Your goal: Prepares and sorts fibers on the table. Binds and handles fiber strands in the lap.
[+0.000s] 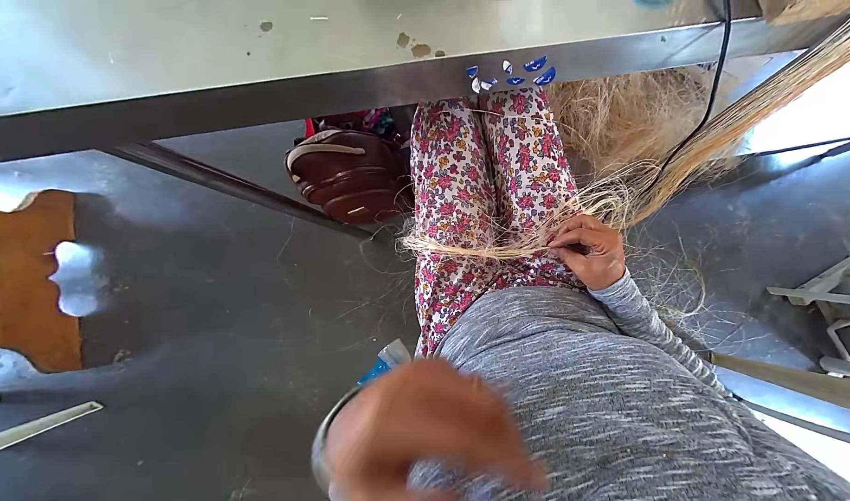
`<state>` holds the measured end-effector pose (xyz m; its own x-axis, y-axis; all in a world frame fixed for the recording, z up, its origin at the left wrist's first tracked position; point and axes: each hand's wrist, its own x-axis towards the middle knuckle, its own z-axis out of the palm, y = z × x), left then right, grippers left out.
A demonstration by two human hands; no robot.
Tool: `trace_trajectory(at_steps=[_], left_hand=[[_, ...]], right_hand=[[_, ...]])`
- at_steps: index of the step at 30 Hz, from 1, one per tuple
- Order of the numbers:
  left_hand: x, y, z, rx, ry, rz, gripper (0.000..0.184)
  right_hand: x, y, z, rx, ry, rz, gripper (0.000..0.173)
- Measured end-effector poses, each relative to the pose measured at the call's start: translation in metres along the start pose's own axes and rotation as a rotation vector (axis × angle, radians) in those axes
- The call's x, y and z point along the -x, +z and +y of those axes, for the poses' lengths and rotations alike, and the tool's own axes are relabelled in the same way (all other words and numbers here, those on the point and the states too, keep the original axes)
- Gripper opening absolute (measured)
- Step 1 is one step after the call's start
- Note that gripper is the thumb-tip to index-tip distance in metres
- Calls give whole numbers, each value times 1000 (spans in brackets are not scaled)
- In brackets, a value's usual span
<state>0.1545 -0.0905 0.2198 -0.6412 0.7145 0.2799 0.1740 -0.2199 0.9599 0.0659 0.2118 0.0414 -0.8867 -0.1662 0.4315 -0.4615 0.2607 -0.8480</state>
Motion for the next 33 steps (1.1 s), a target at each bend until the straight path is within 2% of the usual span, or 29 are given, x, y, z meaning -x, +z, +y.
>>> trace_trajectory(at_steps=[2, 4, 5, 7, 11, 15, 20, 26, 33], left_hand=[[-11, -5, -63, -64, -163, 148, 34], [-18, -2, -106, -28, -491, 336, 24], [-22, -2, -119, 65, -625, 402, 27], [-27, -3, -133, 325, -726, 551, 36], [-34, -9, -144, 662, -636, 906, 44], [-44, -20, -141, 596, -488, 1128, 26], [-37, -30, -140, 381, -76, 1071, 34], [-32, -36, -173, 562, -95, 1221, 43], [-29, -33, -181, 596, -85, 1189, 45]], right_hand=[[-1, 0, -3, -42, -11, 31, 8], [0, -1, -6, -52, -34, 53, 9], [0, -2, -8, -57, -56, 61, 10], [-3, -4, -13, -80, -100, 70, 10], [-5, -7, -29, -102, -131, 13, 7], [-1, -4, -31, 43, -128, -85, 4], [4, 3, -21, 271, -80, -169, 10], [0, 4, -23, 232, -100, -172, 12], [-9, -14, -49, 237, -55, -304, 16]])
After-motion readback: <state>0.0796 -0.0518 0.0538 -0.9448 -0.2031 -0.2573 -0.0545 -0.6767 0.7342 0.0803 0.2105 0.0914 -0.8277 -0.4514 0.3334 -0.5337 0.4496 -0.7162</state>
